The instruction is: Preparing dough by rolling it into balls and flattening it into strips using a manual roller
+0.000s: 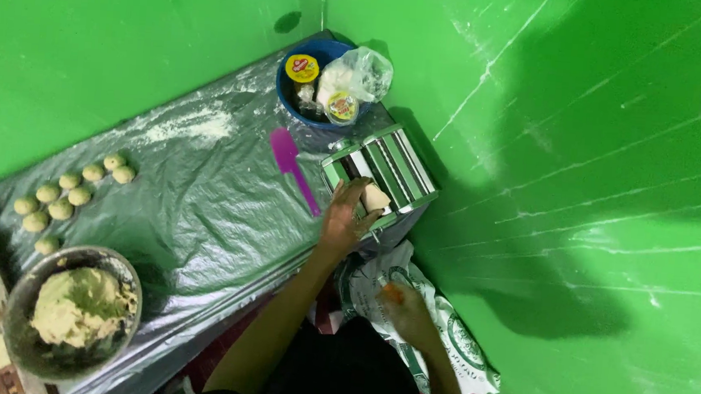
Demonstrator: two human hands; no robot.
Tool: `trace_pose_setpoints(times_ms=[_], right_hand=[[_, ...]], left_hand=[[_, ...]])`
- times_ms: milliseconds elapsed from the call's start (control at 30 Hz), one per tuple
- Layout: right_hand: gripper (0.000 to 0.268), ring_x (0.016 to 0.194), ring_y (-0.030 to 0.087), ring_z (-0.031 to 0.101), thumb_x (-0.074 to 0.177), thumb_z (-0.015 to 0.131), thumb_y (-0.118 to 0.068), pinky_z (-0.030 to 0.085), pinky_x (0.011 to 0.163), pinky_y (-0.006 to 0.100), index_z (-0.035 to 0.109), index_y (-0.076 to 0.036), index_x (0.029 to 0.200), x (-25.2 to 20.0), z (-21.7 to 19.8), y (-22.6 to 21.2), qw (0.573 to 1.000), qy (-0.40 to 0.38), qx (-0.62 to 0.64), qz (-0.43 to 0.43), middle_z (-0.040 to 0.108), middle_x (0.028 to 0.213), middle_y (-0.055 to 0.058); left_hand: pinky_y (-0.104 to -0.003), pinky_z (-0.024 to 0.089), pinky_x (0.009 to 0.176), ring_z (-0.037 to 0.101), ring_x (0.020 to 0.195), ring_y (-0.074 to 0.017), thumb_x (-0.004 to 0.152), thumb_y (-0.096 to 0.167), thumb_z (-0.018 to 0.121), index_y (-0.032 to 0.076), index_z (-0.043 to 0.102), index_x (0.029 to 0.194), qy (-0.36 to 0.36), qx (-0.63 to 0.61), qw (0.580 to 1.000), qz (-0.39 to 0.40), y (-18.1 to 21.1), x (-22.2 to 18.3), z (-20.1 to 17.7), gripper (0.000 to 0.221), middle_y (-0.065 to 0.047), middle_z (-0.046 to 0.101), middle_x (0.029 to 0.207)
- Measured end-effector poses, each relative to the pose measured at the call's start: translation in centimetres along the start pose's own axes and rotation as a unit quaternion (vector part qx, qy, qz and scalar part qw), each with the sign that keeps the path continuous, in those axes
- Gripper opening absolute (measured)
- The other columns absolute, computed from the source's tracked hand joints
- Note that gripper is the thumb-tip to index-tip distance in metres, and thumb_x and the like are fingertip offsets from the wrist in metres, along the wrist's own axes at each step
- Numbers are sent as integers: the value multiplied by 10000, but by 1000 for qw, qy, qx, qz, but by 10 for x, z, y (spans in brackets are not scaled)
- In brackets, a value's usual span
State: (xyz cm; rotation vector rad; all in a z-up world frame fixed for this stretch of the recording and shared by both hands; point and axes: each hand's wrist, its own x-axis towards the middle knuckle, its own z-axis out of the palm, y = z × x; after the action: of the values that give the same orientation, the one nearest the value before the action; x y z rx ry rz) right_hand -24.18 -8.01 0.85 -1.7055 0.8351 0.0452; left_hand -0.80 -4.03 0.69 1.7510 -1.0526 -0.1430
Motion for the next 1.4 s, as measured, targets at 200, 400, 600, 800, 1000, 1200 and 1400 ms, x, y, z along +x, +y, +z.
trace_pose_setpoints(times_ms=[200, 400, 600, 800, 1000, 1200, 1400], right_hand=[[417, 505, 204, 514, 1002, 575, -317, 436, 571, 393, 630, -43, 692, 20, -73, 8, 994, 61, -26, -91, 570, 527, 118], [405, 593, 222, 518, 936, 708, -314, 425, 608, 370, 615, -37, 656, 45, -85, 15, 993, 110, -22, -22, 534, 571, 115], [462, 564, 171, 529, 1013, 648, -289, 434, 586, 330, 571, -22, 645, 73, -86, 56, 989, 121, -60, -56, 557, 556, 142], [406, 602, 282, 526, 979, 589, -302, 437, 654, 410, 550, -28, 682, 109, -56, 100, 988, 114, -98, -14, 498, 590, 195], [417, 543, 202, 467, 983, 528, -269, 446, 635, 383, 519, -52, 628, 130, -5, 138, 996, 69, -59, 5, 481, 541, 81], [485, 706, 391, 645, 1022, 413, -324, 488, 627, 529, 602, 46, 771, 116, 63, 157, 990, -95, -74, 67, 594, 684, 224], [603, 492, 238, 620, 963, 544, -514, 503, 424, 339, 696, 33, 758, 86, 88, 140, 957, -157, 133, 206, 634, 604, 150]], left_hand=[[-631, 296, 1188, 581, 1256, -484, 867, 325, 817, 40, 568, 1405, 26, -8, 999, 19, -5, -3, 6, 659, -258, 657, 1271], [-611, 371, 1129, 569, 1279, -460, 966, 151, 709, 86, 616, 1390, 185, -77, 978, -63, -20, -19, 25, 439, -211, 651, 1325], [-590, 219, 1251, 319, 1489, -463, 829, 751, 712, 65, 288, 1573, 199, -417, 737, -494, -27, -27, 52, 1098, -293, 319, 1615], [-483, 603, 896, 693, 1087, -325, 773, 659, 847, 143, 549, 1454, 167, -554, 641, -504, -177, -42, 131, 905, -182, 670, 1284], [-423, 633, 770, 714, 946, -246, 806, 582, 831, 112, 651, 1301, 219, -566, 640, -472, -89, -18, 101, 705, -121, 713, 1113], [-456, 651, 764, 722, 927, -280, 765, 622, 846, 68, 666, 1216, 261, -529, 646, -485, -67, -3, 91, 737, -161, 722, 1060], [-533, 536, 1050, 633, 1217, -341, 726, 916, 647, 138, 590, 1405, 269, -571, 587, -507, -84, -19, 91, 1034, -174, 639, 1345]])
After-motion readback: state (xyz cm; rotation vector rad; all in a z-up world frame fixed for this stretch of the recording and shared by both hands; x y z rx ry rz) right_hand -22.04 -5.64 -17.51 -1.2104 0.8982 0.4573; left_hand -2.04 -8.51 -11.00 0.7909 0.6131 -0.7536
